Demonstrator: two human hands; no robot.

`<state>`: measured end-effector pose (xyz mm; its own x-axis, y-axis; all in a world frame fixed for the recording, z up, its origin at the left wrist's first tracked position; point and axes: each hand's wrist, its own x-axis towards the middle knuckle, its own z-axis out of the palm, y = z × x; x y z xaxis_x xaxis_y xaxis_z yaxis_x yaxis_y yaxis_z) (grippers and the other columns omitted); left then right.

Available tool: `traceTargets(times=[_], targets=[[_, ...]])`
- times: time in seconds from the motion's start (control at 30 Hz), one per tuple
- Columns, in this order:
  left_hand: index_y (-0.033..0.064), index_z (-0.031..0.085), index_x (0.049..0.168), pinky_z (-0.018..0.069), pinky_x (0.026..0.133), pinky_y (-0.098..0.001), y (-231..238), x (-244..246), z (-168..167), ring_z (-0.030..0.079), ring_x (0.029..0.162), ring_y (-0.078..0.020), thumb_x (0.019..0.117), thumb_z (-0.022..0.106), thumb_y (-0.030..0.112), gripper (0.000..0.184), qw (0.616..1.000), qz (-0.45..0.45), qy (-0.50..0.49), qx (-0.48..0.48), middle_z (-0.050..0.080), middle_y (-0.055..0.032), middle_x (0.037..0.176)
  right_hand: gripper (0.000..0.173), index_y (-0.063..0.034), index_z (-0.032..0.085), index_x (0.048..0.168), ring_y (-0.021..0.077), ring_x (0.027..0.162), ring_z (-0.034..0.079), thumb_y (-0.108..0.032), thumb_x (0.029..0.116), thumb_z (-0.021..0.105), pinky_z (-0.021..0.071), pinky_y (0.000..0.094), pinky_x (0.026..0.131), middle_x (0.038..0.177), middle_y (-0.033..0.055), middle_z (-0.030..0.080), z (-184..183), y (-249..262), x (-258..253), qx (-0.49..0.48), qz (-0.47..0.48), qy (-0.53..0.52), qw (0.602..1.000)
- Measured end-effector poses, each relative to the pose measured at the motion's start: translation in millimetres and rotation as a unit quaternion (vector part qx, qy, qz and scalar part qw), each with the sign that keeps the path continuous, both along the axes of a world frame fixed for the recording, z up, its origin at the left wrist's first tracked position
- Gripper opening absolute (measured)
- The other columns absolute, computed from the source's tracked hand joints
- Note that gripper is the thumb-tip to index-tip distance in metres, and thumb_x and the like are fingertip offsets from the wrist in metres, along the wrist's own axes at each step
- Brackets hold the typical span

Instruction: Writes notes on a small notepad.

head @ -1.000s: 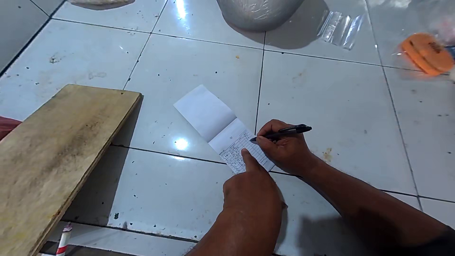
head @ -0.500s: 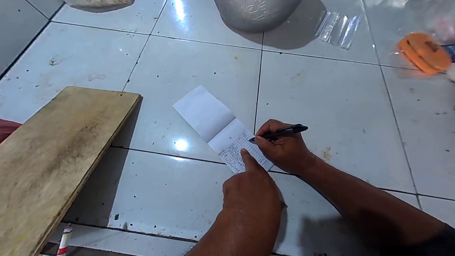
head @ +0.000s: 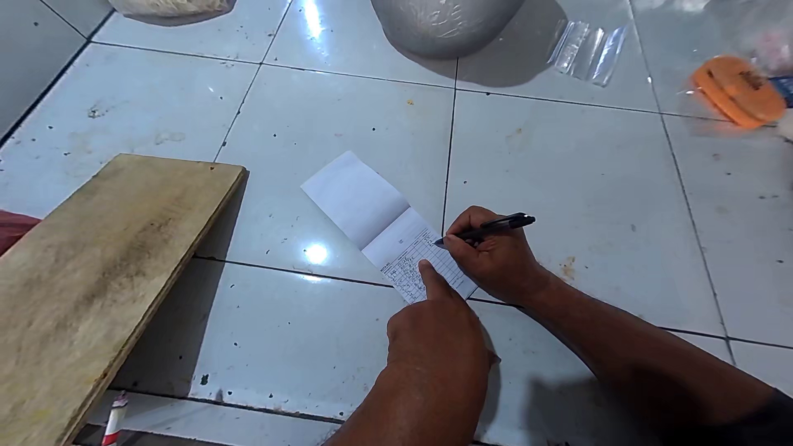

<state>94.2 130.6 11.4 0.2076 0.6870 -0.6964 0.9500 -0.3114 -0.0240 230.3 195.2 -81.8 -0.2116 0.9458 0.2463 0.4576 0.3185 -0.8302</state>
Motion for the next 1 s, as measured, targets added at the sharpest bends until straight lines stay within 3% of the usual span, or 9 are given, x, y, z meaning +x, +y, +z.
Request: traceTargets(times=[0.17, 0.47, 0.7, 0.87, 1.0], targets=[[-0.0035, 0.028, 0.158, 0.0561, 0.065, -0.0402, -0.2, -1.0, -0.6, 0.069, 0.081, -0.0255, 0.0845, 0.058, 0.079, 0.115, 1.000, 0.001, -0.005, 0.002, 0.016, -0.0204, 0.169, 0.004, -0.0147, 0.065, 0.091, 0.0018, 0.052, 0.053, -0.018, 0.0931, 0.066, 0.0461, 0.0196, 0.045, 0.069, -0.0072, 0.060, 0.0, -0.7, -1.1, 0.013, -0.022, -0.006, 1.000], [-0.0042, 0.023, 0.160, 0.0558, 0.066, -0.0402, 0.1, -0.3, 1.0, 0.070, 0.083, -0.0265, 0.0841, 0.056, 0.081, 0.118, 1.000, -0.002, -0.002, 0.001, 0.015, -0.0211, 0.169, 0.002, -0.0104, 0.063, 0.095, 0.0056, 0.051, 0.054, -0.012, 0.0939, 0.064, 0.0475, 0.0208, 0.044, 0.070, -0.0027, 0.060, -1.6, -0.1, -1.2, 0.007, -0.024, 0.083, 0.996], [-0.0029, 0.026, 0.159, 0.0578, 0.072, -0.0451, 5.5, -2.7, 4.8, 0.071, 0.090, -0.0311, 0.0883, 0.055, 0.077, 0.111, 0.999, 0.006, -0.028, 0.025, 0.026, -0.0211, 0.166, 0.014, -0.0111, 0.067, 0.111, 0.0110, 0.058, 0.063, -0.018, 0.1029, 0.058, 0.0565, 0.0270, 0.050, 0.082, 0.0003, 0.067, -1.6, 4.4, -1.9, -0.015, -0.015, 0.083, 0.996], [-0.0007, 0.041, 0.154, 0.0592, 0.073, -0.0535, -10.4, -5.1, 10.6, 0.071, 0.089, -0.0366, 0.0923, 0.062, 0.061, 0.090, 0.989, -0.010, -0.113, 0.090, 0.054, -0.0226, 0.145, 0.022, -0.0125, 0.071, 0.113, 0.0081, 0.072, 0.066, -0.023, 0.1060, 0.053, 0.0592, 0.0267, 0.064, 0.091, -0.0010, 0.070, -5.6, 6.1, 1.8, 0.013, -0.002, 0.064, 0.998], [0.0031, 0.065, 0.128, 0.0591, 0.070, -0.0534, -47.9, -17.8, 34.1, 0.071, 0.088, -0.0351, 0.0956, 0.065, 0.051, 0.057, 0.965, -0.055, -0.216, 0.138, 0.070, -0.0174, 0.112, 0.030, -0.0128, 0.071, 0.122, 0.0074, 0.075, 0.066, -0.025, 0.1066, 0.049, 0.0601, 0.0274, 0.066, 0.102, 0.0010, 0.071, -4.1, 7.5, -1.1, 0.064, -0.001, 0.051, 0.997]])
